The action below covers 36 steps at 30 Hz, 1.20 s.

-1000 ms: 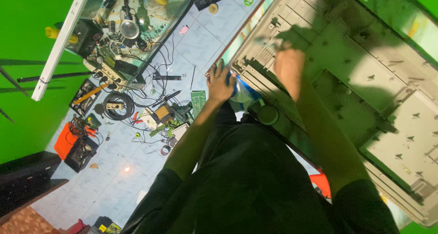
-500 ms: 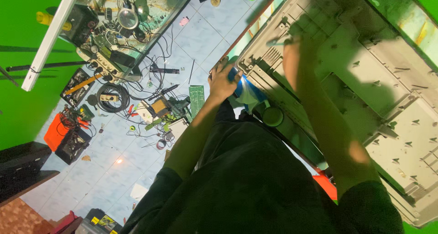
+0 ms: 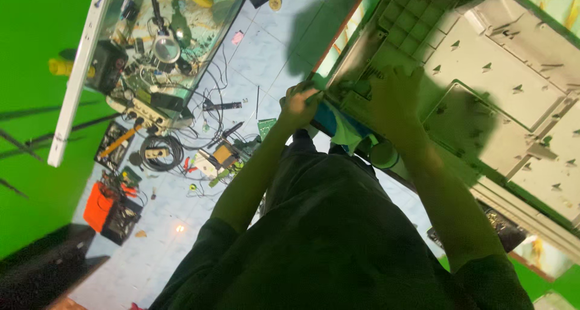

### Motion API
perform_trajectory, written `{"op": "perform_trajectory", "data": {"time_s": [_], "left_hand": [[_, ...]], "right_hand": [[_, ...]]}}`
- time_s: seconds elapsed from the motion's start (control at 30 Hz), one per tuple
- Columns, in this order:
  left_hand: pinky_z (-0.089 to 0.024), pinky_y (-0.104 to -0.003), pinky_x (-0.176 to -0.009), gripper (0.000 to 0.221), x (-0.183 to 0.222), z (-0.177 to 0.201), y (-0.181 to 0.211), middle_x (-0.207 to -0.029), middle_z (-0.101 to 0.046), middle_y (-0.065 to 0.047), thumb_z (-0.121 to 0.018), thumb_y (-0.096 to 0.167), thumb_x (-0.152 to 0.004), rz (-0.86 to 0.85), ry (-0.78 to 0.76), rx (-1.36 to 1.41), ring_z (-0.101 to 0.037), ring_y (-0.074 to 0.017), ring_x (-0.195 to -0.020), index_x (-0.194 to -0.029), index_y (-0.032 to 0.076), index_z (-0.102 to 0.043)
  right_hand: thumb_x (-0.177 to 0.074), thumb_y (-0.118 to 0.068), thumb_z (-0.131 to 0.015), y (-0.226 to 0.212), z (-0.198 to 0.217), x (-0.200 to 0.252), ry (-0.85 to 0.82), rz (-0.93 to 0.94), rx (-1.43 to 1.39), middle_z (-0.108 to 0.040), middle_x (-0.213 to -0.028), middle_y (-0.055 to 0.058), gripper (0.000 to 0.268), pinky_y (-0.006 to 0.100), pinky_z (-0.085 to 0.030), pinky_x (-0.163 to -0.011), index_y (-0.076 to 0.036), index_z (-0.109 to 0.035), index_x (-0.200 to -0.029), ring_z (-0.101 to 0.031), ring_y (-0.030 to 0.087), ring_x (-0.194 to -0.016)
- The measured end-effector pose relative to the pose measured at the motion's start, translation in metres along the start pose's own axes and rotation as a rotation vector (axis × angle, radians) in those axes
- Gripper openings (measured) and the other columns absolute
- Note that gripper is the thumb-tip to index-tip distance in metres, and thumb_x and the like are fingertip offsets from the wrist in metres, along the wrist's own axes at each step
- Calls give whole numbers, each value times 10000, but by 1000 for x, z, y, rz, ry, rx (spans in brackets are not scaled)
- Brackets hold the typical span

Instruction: The person removes speakers and wiring from an electronic keyboard casing, places the items on the floor, and uses a screwdriver to secure the plastic shell.

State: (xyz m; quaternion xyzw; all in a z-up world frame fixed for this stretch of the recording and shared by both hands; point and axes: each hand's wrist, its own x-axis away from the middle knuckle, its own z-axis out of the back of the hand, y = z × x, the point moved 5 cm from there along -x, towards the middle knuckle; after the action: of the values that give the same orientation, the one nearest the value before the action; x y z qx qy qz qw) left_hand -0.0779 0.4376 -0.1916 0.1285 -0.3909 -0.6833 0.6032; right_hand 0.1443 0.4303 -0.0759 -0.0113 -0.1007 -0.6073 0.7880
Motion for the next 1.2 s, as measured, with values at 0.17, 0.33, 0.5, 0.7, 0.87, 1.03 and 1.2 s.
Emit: {"op": "perform_trajectory", "data": {"time_s": [0.17, 0.33, 0.5, 0.7, 0.87, 1.03, 1.2], "left_hand": [[-539, -436, -948, 293, -27, 8, -10, -1196, -723, -132, -691, 359, -932, -132, -41, 95, -677, -342, -1097, -1125, 164, -794], [-565, -392, -867, 374, -43, 9, -1, -1060, -748, -139, -691, 411, -908, -110, -245, 152, -731, -297, -965, -1129, 117, -762], [-564, -397, -879, 372, -48, 18, 5, -1075, -765, -113, -706, 417, -913, -149, -308, 104, -732, -286, -989, -1153, 137, -756], [-527, -414, -911, 382, -60, 16, 14, -1136, -756, -67, -700, 382, -907, -183, -404, 10, -729, -254, -1048, -1228, 175, -701], [-479, -476, -929, 419, -62, 24, 23, -1160, -758, -86, -721, 343, -901, -179, -424, -10, -704, -295, -1082, -1289, 196, -660], [-544, -437, -937, 545, -58, 18, 24, -1230, -704, -167, -703, 252, -949, -280, -345, 60, -692, -341, -1098, -1464, 223, -526], [-534, -437, -938, 638, -57, 11, 23, -1149, -757, -115, -649, 217, -947, -183, -470, 13, -728, -310, -1039, -1540, 320, -437]], "right_hand": [[-913, -311, -633, -37, 14, 21, -118, -97, 194, -657, -1125, 133, 286, 521, -464, -981, -109, -740, -1085, -619, 313, -1134], [-848, -222, -650, -40, 18, 20, -199, -226, -51, -663, -928, 115, 165, 400, -531, -647, -113, -760, -906, -682, 276, -838], [-935, -209, -629, -16, 23, 43, -173, -410, -95, -643, -700, 117, 218, 402, -520, -608, -120, -762, -787, -688, 289, -663], [-936, -140, -629, 6, -46, 21, -240, -436, -47, -717, -818, 172, 191, 549, -415, -1085, -78, -776, -830, -717, 297, -850], [-767, -203, -770, 40, -53, 21, -40, -595, -322, -746, -1039, 194, 503, 625, -293, -1112, -217, -767, -1270, -689, 351, -999], [-769, -201, -805, 31, -69, 10, -190, -431, -276, -759, -1108, 134, 488, 589, -358, -1062, -299, -771, -1246, -663, 298, -1141], [-847, -229, -792, 59, -79, 7, 1, -586, -259, -749, -986, 115, 413, 560, -343, -1106, -280, -758, -1255, -693, 247, -965]]}}
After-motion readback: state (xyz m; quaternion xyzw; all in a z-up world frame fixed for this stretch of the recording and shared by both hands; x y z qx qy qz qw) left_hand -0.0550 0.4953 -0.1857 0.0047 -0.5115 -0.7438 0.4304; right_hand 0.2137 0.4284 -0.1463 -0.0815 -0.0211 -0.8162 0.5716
